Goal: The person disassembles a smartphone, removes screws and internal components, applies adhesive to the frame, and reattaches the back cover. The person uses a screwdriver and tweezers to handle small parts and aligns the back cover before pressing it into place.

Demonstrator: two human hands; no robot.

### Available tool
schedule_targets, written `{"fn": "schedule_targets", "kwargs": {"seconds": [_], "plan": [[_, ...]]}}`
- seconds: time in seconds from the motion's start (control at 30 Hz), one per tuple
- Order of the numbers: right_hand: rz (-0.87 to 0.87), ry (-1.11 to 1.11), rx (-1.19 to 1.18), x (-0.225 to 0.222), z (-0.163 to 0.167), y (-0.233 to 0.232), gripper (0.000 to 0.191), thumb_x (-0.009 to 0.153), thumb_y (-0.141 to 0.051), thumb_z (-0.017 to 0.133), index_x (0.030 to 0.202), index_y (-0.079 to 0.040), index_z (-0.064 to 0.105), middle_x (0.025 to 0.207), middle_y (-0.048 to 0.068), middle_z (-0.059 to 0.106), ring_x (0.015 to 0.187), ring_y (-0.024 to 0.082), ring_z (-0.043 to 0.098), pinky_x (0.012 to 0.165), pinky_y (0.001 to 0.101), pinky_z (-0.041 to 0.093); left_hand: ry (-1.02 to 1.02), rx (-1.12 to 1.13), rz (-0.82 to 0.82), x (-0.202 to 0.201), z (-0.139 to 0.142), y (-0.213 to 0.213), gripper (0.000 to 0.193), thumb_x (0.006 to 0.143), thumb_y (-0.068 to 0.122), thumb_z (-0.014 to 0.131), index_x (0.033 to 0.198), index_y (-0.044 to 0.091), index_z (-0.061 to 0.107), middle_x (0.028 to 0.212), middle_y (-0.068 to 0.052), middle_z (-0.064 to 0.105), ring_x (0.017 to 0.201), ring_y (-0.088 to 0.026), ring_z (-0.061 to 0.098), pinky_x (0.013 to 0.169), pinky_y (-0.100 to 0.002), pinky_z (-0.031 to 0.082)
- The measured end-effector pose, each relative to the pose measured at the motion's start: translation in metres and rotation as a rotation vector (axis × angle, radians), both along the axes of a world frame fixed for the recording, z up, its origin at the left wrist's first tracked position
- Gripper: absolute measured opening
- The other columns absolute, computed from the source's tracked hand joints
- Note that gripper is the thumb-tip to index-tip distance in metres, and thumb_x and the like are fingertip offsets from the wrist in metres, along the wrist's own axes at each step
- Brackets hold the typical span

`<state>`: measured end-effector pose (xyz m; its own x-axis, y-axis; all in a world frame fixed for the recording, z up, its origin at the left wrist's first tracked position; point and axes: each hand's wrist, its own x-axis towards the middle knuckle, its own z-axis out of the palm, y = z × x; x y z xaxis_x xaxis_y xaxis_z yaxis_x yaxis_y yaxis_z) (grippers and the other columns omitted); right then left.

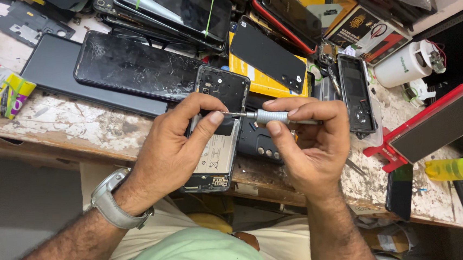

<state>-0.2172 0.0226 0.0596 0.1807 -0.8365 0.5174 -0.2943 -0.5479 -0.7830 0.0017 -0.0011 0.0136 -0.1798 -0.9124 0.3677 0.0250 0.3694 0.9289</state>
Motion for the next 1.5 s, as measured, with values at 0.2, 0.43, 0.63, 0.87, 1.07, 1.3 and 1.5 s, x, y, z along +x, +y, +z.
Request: {"fn": "schedule_targets", "kwargs": {"seconds": [0.2,0.43,0.63,0.87,1.07,1.3,1.5], "plan": [[0.003,0.009,-0.012,-0.001,0.0,0.0,0.032,0.105,0.011,0.065,0.121,-0.005,0.043,0.12,0.022,0.067,0.11,0.018,0.069,0.098,0.03,0.061,-0.022,0.072,-0.01,0.0,0.001,0.0,0.014,0.104,0.019,0.06,0.111,0.009,0.066,0.084,-0.002,0.072,0.077,-0.01,0.068,0.07,-0.028,0.053],[0.007,0.086,-0.046,0.0,0.004,0.001,0.034,0.102,0.014,0.065,0.121,-0.005,0.043,0.12,0.021,0.065,0.114,0.02,0.068,0.101,0.0306,0.059,-0.012,0.016,-0.006,-0.001,0.0,0.0,0.014,0.106,0.018,0.059,0.112,0.008,0.066,0.09,-0.001,0.072,0.081,-0.01,0.068,0.072,-0.028,0.053],[0.027,0.177,-0.096,-0.002,0.009,0.004,0.036,0.101,0.016,0.066,0.119,-0.005,0.042,0.119,0.021,0.065,0.114,0.022,0.068,0.102,0.0314,0.057,-0.03,0.035,-0.016,0.0,0.001,0.0,0.015,0.106,0.019,0.058,0.113,0.008,0.066,0.09,-0.002,0.072,0.08,-0.011,0.068,0.073,-0.029,0.052],[0.029,0.25,-0.195,0.009,0.016,-0.001,0.036,0.1,0.014,0.068,0.118,-0.004,0.042,0.119,0.02,0.066,0.111,0.024,0.07,0.099,0.0318,0.06,0.024,-0.041,-0.027,0.001,0.002,0.002,0.052,0.102,0.011,0.06,0.15,0.012,0.041,0.131,-0.013,0.069,0.12,-0.022,0.071,0.1,-0.035,0.054],[0.051,0.517,-0.349,0.02,0.029,-0.008,0.038,0.096,0.011,0.075,0.115,-0.003,0.045,0.112,0.019,0.071,0.11,0.027,0.074,0.089,0.0342,0.062,0.016,-0.011,-0.063,0.002,0.0,0.002,0.085,0.095,0.002,0.059,0.166,0.016,0.014,0.143,-0.017,0.065,0.125,-0.025,0.071,0.103,-0.037,0.056],[0.069,0.568,-0.372,0.026,0.032,-0.011,0.04,0.095,0.012,0.076,0.116,-0.002,0.045,0.106,0.015,0.07,0.109,0.029,0.075,0.088,0.0357,0.063,-0.01,0.066,-0.085,0.002,0.001,0.001,0.088,0.094,0.005,0.058,0.166,0.018,0.01,0.132,-0.014,0.07,0.112,-0.022,0.075,0.095,-0.036,0.06],[0.079,0.591,-0.376,0.029,0.034,-0.013,0.042,0.095,0.011,0.076,0.117,-0.003,0.043,0.103,0.01,0.067,0.11,0.029,0.075,0.089,0.0369,0.064,-0.038,0.031,-0.081,0.002,-0.001,0.0,0.089,0.093,0.005,0.058,0.165,0.018,0.008,0.137,-0.016,0.066,0.114,-0.024,0.075,0.095,-0.038,0.06]]}}
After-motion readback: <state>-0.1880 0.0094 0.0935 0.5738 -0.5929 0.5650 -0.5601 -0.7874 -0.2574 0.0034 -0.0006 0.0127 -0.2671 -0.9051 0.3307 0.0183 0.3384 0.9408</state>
